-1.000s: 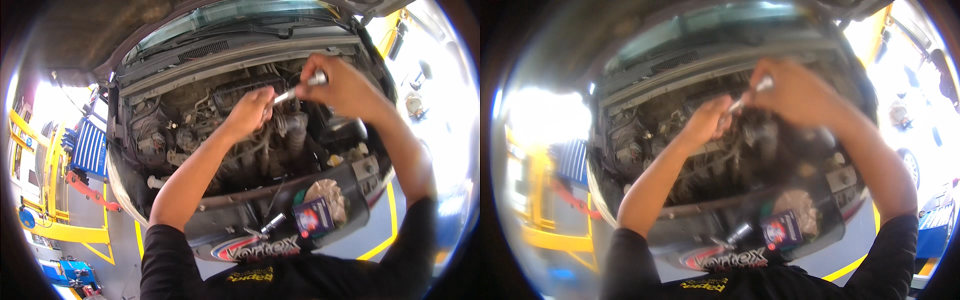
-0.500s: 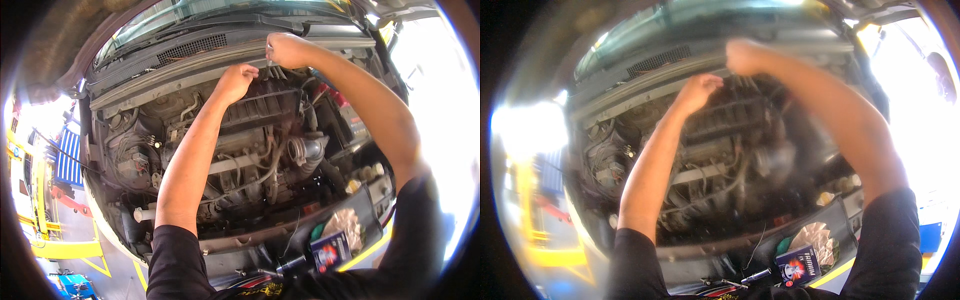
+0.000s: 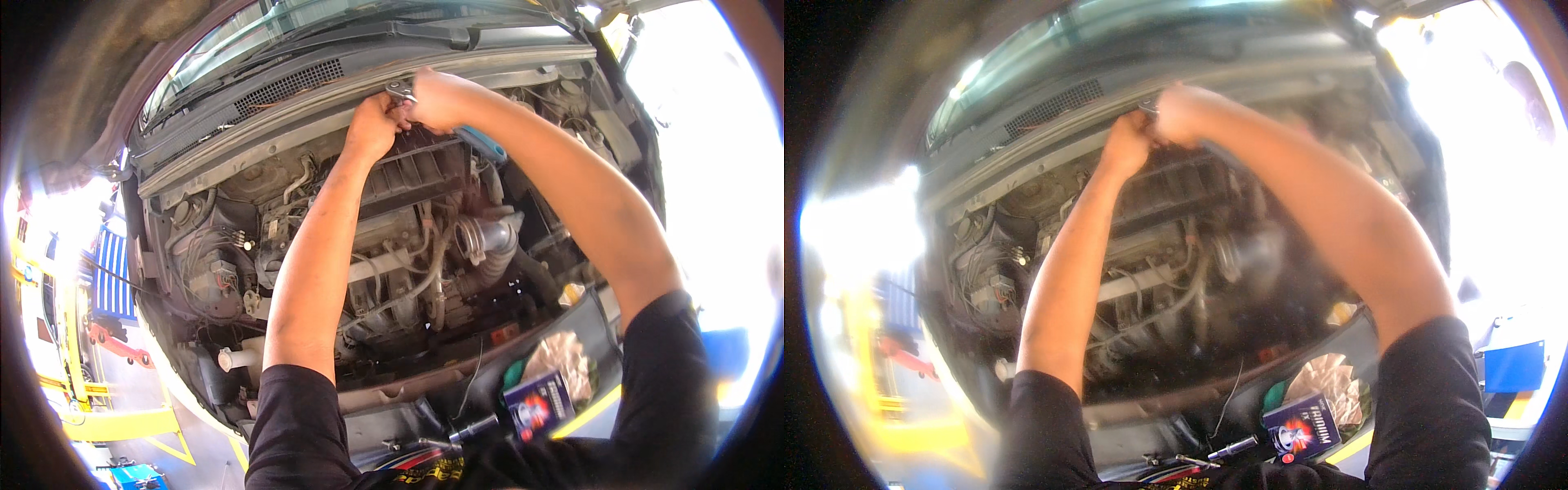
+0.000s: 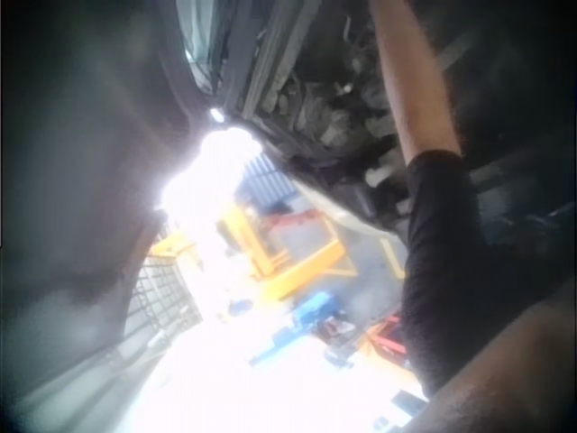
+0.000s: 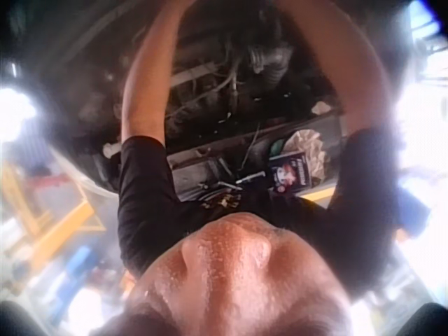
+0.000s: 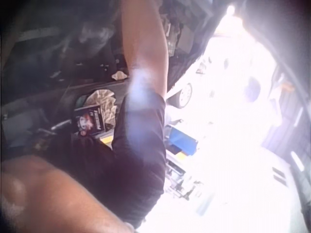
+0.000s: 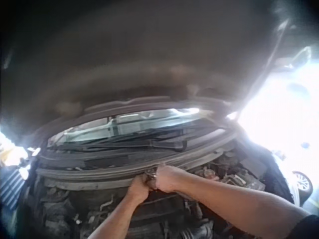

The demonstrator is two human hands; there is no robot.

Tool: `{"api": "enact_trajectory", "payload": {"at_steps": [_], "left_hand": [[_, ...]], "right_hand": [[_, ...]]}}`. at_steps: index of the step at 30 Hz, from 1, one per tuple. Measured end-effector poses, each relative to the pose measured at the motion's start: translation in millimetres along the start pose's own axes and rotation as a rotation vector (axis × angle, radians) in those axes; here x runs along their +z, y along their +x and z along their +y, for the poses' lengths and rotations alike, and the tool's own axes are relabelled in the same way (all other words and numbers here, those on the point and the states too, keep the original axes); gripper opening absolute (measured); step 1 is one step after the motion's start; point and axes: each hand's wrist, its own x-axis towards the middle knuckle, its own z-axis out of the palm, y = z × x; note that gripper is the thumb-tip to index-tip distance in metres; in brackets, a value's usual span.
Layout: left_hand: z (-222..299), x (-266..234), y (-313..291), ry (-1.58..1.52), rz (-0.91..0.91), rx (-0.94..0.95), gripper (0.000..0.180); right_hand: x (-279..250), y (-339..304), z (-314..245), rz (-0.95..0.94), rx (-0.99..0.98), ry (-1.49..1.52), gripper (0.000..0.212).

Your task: The person removes spark plugs from the engine using a socket wrench, then installs new spark plugs from a box. The person walks to a service counter to hand over the old spark plugs and returns to the engine bay to continue the installation.

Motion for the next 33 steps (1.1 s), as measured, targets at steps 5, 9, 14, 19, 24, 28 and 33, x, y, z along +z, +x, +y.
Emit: {"api": "enact_trajectory", "payload": {"at_steps": [5, 9, 14, 19, 24, 28, 33], "left_hand": [[-17, 2, 3, -0.067, 0.002, 0.062, 0.014], [-10, 5, 2, 0.090, 0.055, 0.064, 0.014], [-7, 4, -1, 0.116, 0.083, 0.092, 0.013], [2, 1, -7, 0.137, 0.078, 0.062, 0.015], [1, 3, -5, 0.254, 0.108, 0.072, 0.016], [-8, 2, -2, 0.170, 0.082, 0.052, 0.019], [-11, 4, 2, 0.173, 0.053, 0.080, 0.019]], "right_hand": [[33, -45, 13, 0.279, 0.115, 0.167, 0.029], [45, -56, -18, 0.364, 0.137, 0.234, 0.027], [46, -59, -34, 0.403, 0.076, 0.121, 0.034], [51, -62, -24, 0.433, 0.158, -0.009, 0.043], [53, -61, -19, 0.451, 0.152, -0.120, 0.044], [35, -55, 18, 0.419, 0.006, -0.268, 0.048], [25, -24, 83, 0.445, -0.192, -0.361, 0.042]]}}
